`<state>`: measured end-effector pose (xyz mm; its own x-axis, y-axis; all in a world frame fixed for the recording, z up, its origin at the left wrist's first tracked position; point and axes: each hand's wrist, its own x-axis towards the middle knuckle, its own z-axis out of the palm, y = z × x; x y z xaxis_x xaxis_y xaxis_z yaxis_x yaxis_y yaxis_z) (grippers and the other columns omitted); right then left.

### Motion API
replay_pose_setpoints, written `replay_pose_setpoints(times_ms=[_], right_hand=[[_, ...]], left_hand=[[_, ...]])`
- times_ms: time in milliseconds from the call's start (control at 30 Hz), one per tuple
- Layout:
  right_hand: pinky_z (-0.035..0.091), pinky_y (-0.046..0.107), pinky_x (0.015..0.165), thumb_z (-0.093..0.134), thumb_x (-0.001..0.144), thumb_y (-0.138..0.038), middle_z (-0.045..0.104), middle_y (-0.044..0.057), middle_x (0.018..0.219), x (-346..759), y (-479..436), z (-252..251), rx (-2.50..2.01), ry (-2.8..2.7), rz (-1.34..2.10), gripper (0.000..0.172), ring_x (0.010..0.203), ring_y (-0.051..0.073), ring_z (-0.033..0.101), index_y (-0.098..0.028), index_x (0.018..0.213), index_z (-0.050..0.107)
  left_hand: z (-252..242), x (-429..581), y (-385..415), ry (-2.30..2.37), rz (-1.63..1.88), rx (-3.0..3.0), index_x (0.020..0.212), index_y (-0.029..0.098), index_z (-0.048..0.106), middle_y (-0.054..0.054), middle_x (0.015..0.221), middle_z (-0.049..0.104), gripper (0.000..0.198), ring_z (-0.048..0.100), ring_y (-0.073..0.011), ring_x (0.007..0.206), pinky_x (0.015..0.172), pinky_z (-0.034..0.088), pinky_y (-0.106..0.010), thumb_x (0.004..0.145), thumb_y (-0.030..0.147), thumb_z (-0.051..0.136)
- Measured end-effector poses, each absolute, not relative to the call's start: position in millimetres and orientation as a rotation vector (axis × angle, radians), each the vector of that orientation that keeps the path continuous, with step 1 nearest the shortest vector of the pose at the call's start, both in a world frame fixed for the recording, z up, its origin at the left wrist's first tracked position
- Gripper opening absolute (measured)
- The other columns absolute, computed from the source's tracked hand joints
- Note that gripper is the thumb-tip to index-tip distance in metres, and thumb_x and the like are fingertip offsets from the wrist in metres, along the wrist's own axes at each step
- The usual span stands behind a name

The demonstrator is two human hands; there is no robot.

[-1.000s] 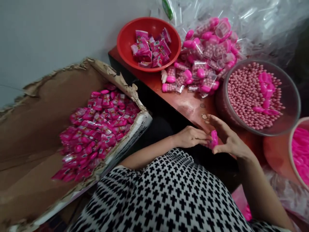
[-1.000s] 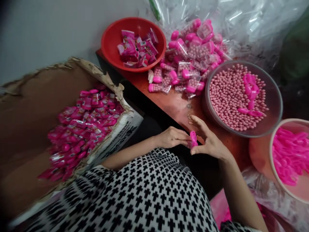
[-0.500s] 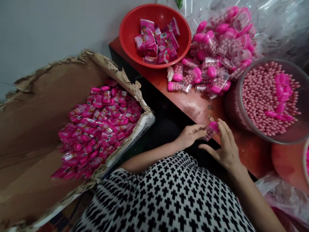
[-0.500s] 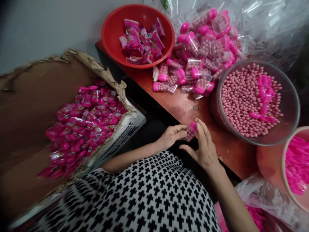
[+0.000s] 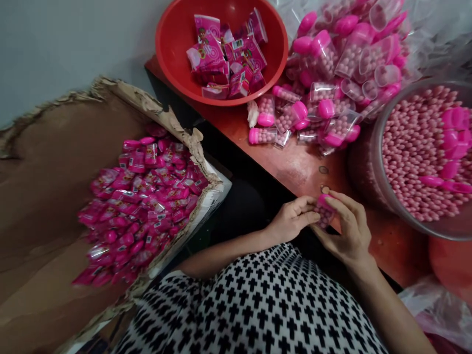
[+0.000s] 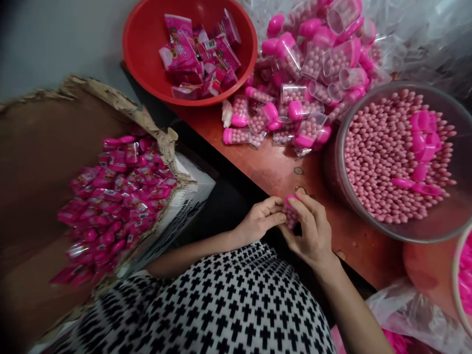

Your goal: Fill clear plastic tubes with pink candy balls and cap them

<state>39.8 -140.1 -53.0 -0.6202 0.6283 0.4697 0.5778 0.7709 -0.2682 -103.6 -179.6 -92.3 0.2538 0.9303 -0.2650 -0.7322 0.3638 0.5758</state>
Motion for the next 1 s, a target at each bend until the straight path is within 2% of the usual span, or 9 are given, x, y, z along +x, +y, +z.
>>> replay_pose_setpoints(times_ms=[167,300,367,533,600,800,1000], right_hand=[[0.058,0.041,0.085,0.067,0.085,-0.029,0.059,0.014,0.120,38.0,-135.2,-59.2,-0.934,-2.448,0.080,0.061,0.108,0.027,0.062,-0.021,0.140,0.042],[0.057,0.046,0.087,0.062,0.088,-0.039,0.057,0.017,0.125,37.1,-133.6,-51.0,-0.982,-2.553,0.206,0.078,0.111,0.030,0.060,-0.021,0.152,0.023],[0.057,0.049,0.088,0.063,0.086,-0.044,0.056,0.019,0.127,36.6,-133.9,-43.9,-1.005,-2.602,0.263,0.084,0.113,0.033,0.059,-0.019,0.154,0.020],[0.059,0.049,0.081,0.060,0.087,-0.044,0.056,0.025,0.126,37.0,-138.6,-27.4,-0.999,-2.780,0.225,0.082,0.110,0.036,0.061,-0.013,0.153,0.024],[0.060,0.047,0.080,0.060,0.087,-0.042,0.058,0.023,0.124,37.3,-142.1,-22.3,-1.008,-2.824,0.138,0.078,0.107,0.035,0.063,-0.014,0.152,0.028],[0.059,0.039,0.065,0.067,0.079,-0.032,0.069,0.016,0.099,33.3,-156.7,-16.8,-0.985,-2.700,-0.261,0.061,0.081,0.032,0.069,-0.015,0.136,0.051],[0.057,0.034,0.061,0.070,0.076,-0.033,0.070,0.011,0.094,33.3,-171.7,-18.9,-0.968,-2.661,-0.354,0.063,0.075,0.027,0.069,-0.024,0.135,0.051]], left_hand=[[-96.7,-102.7,-173.1,0.711,1.187,0.383,0.098,0.013,0.063,-0.005,0.087,0.068,0.031,0.064,-0.0142,0.082,0.086,0.047,-0.030,0.075,0.030,0.076],[-96.1,-100.0,-175.7,0.707,1.185,0.306,0.101,0.013,0.064,-0.006,0.089,0.070,0.036,0.066,-0.0160,0.083,0.086,0.049,-0.032,0.074,0.032,0.078],[-94.5,-99.7,-179.0,0.692,1.164,0.296,0.103,0.012,0.066,-0.008,0.091,0.071,0.039,0.066,-0.0175,0.085,0.087,0.050,-0.033,0.073,0.035,0.078],[-90.5,-103.4,-186.1,0.605,1.118,0.256,0.103,0.010,0.070,-0.011,0.096,0.072,0.051,0.068,-0.0222,0.090,0.091,0.050,-0.038,0.067,0.046,0.081],[-89.0,-104.4,-187.8,0.554,1.096,0.255,0.104,0.009,0.071,-0.012,0.098,0.072,0.053,0.068,-0.0236,0.092,0.091,0.050,-0.039,0.068,0.047,0.080],[-88.0,-100.2,-195.2,0.630,1.071,0.437,0.108,0.012,0.071,-0.011,0.109,0.071,0.037,0.064,-0.0231,0.105,0.094,0.050,-0.034,0.080,0.037,0.071],[-88.6,-99.2,-204.8,0.614,1.075,0.545,0.119,0.012,0.066,-0.011,0.118,0.069,0.035,0.063,-0.0224,0.110,0.102,0.046,-0.035,0.086,0.024,0.063]])
